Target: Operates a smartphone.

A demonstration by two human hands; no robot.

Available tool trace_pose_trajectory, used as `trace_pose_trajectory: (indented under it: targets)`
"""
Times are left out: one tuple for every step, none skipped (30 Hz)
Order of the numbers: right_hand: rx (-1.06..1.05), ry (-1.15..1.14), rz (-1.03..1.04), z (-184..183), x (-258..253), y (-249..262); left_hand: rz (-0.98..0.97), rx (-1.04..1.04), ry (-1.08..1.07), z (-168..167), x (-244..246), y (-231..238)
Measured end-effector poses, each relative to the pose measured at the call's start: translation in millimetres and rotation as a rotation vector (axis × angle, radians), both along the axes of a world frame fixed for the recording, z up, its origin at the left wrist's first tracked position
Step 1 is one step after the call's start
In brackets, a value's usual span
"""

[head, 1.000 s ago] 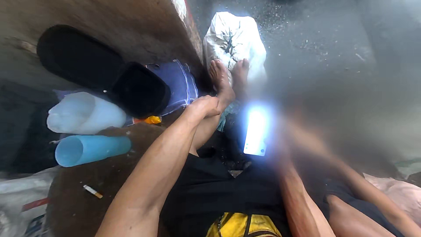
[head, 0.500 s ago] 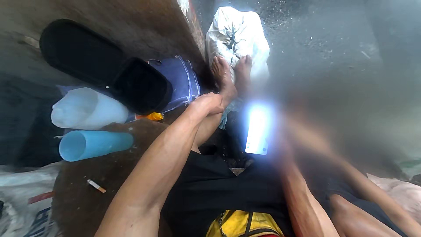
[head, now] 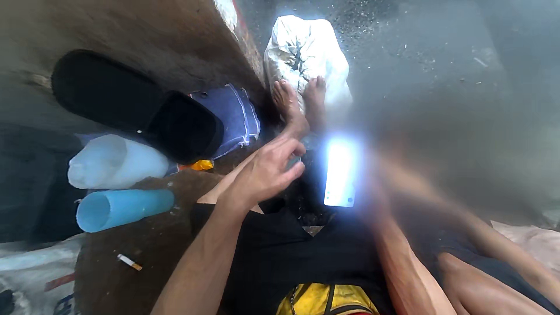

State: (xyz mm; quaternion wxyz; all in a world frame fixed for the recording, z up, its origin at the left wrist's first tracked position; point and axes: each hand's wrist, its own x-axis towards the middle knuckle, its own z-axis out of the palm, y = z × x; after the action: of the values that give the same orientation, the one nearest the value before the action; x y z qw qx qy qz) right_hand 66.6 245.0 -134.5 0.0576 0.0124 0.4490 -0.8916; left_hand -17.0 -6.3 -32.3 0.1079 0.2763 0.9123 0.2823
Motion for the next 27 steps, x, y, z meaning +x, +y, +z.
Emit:
trace_pose_trajectory:
  targets:
    - [0.004, -0.01, -0.007, 0, 0, 1, 0.022, 0.077, -0.013, -2, 11, 2]
    - [0.004, -0.017, -0.009, 0, 1, 1, 0.048, 0.134, -0.022, -6, 21, 4]
    - [0.001, -0.016, -0.006, 1, 1, 2, 0.071, 0.181, -0.028, -11, 29, 7]
    - [-0.007, -0.005, 0.002, 0, 1, 2, 0.091, 0.215, -0.037, -16, 37, 11]
    - [-0.014, 0.005, 0.011, -2, 1, 3, 0.105, 0.235, -0.042, -21, 42, 15]
    - [-0.019, 0.007, 0.019, -4, 2, 3, 0.109, 0.244, -0.044, -25, 46, 19]
    - [-0.02, 0.002, 0.024, -4, 3, 4, 0.108, 0.247, -0.04, -27, 47, 22]
    - [-0.016, -0.012, 0.023, -3, 4, 4, 0.103, 0.247, -0.029, -29, 47, 25]
    - [-0.009, -0.022, 0.018, -2, 4, 3, 0.093, 0.239, -0.022, -29, 47, 26]
    - [-0.005, -0.026, 0.019, 0, 4, 3, 0.076, 0.231, -0.021, -30, 46, 27]
    - [-0.009, -0.028, 0.021, 0, 4, 3, 0.053, 0.223, -0.02, -30, 45, 27]
    - [-0.018, -0.029, 0.022, 0, 4, 2, 0.028, 0.212, -0.017, -31, 45, 26]
    - [-0.025, -0.029, 0.022, 0, 4, 1, 0.005, 0.195, -0.018, -32, 45, 25]
    - [-0.03, -0.029, 0.02, 0, 4, 1, -0.016, 0.186, -0.017, -33, 45, 25]
    - [-0.034, -0.031, 0.021, 0, 3, 1, -0.029, 0.183, -0.016, -33, 45, 24]
    - [-0.037, -0.033, 0.024, 0, 4, 1, -0.037, 0.181, -0.017, -33, 45, 24]
    - [-0.034, -0.033, 0.024, 0, 4, 1, -0.039, 0.179, -0.016, -34, 45, 23]
    - [-0.031, -0.035, 0.026, 0, 4, 0, -0.037, 0.177, -0.012, -34, 45, 23]
    - [-0.029, -0.037, 0.03, 0, 4, 0, -0.034, 0.177, -0.01, -34, 44, 22]
    - [-0.026, -0.038, 0.03, 0, 4, 0, -0.026, 0.172, -0.012, -34, 44, 21]
    - [-0.021, -0.035, 0.03, -1, 4, -1, -0.015, 0.161, -0.021, -34, 44, 20]
    - [-0.027, -0.021, 0.035, -3, 4, 0, -0.004, 0.152, -0.029, -33, 43, 20]
    - [-0.034, -0.006, 0.039, -5, 3, 0, 0.005, 0.149, -0.036, -34, 43, 19]
    - [-0.041, 0.006, 0.038, -7, 3, 0, 0.012, 0.149, -0.041, -34, 43, 19]
    - [-0.042, 0.016, 0.039, -8, 3, 0, 0.017, 0.152, -0.044, -35, 43, 19]
    - [-0.038, 0.014, 0.039, -6, 3, 0, 0.021, 0.154, -0.048, -35, 43, 18]
    - [-0.034, 0.005, 0.036, -4, 3, 0, 0.026, 0.15, -0.054, -35, 44, 19]
